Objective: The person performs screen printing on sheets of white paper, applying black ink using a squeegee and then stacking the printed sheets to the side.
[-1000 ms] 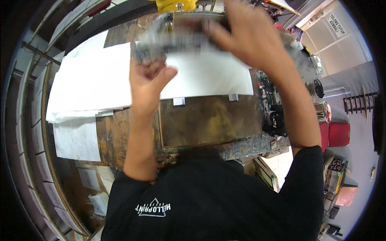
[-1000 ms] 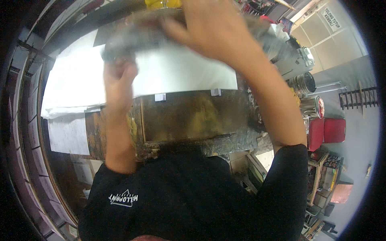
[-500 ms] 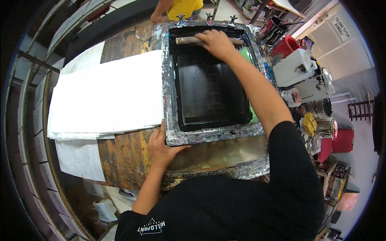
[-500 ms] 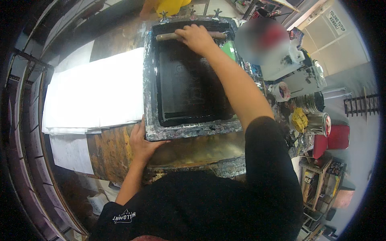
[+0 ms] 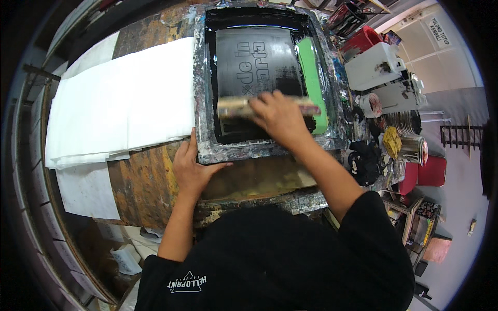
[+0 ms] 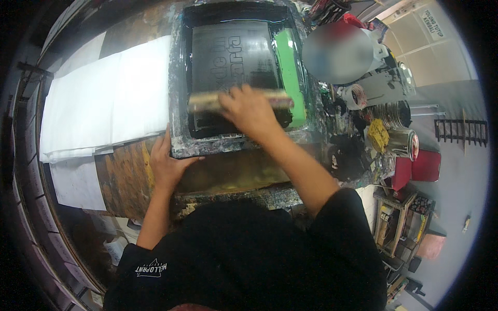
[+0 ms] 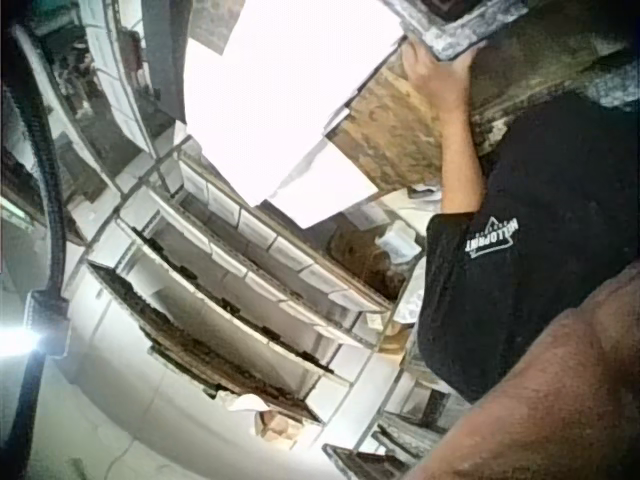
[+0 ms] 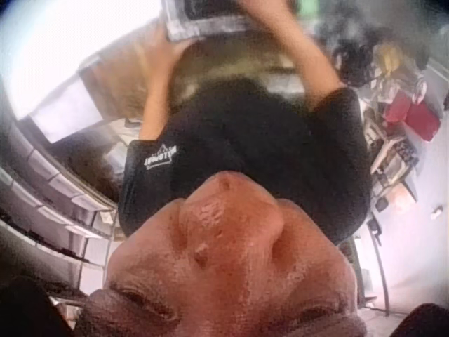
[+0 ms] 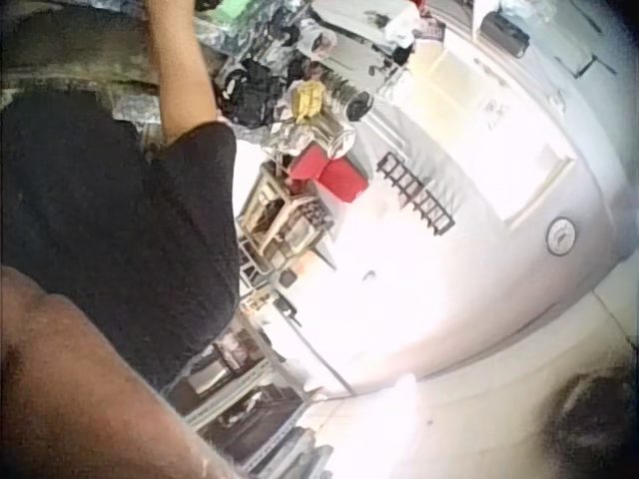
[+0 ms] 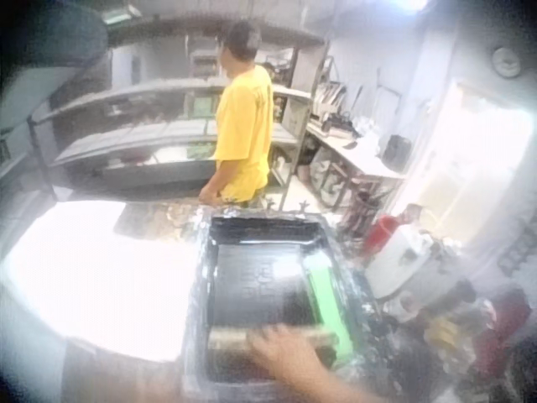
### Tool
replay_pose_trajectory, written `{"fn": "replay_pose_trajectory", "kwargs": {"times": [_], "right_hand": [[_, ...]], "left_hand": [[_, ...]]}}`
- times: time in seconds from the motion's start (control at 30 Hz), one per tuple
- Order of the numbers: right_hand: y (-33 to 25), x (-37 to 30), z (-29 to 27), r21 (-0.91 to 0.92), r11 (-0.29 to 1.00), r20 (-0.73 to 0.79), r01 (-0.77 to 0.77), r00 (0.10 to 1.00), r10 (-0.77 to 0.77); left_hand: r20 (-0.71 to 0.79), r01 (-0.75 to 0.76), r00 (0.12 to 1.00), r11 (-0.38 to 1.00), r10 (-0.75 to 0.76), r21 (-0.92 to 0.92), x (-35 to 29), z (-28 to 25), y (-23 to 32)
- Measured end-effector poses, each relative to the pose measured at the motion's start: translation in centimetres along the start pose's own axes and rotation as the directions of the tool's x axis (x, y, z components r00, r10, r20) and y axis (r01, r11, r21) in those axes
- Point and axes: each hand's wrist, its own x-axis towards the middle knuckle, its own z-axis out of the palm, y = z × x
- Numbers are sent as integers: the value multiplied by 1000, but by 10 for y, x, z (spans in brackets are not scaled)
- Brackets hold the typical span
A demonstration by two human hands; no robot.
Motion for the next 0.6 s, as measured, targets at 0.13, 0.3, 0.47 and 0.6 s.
{"fn": "replay_pose_trajectory", "kwargs": {"times": [0.13,0.3,0.47,0.6], "right_hand": [[-38,-35,-32,73,997,81,-7,997,1],[-37,-22,-55,70,996,146,-61,988,50],[-61,-34,-88,-95,995,-51,10,999,-15],[-65,-3,-134,-145,989,-278,-37,961,-5]], "left_hand": [[20,35,999,999,-34,-6,-1,0,2],[-1,41,999,996,-41,-83,1,-8,9],[-66,64,990,825,-121,-561,6,-23,39],[-202,-73,965,564,-170,-822,31,-35,61]]}}
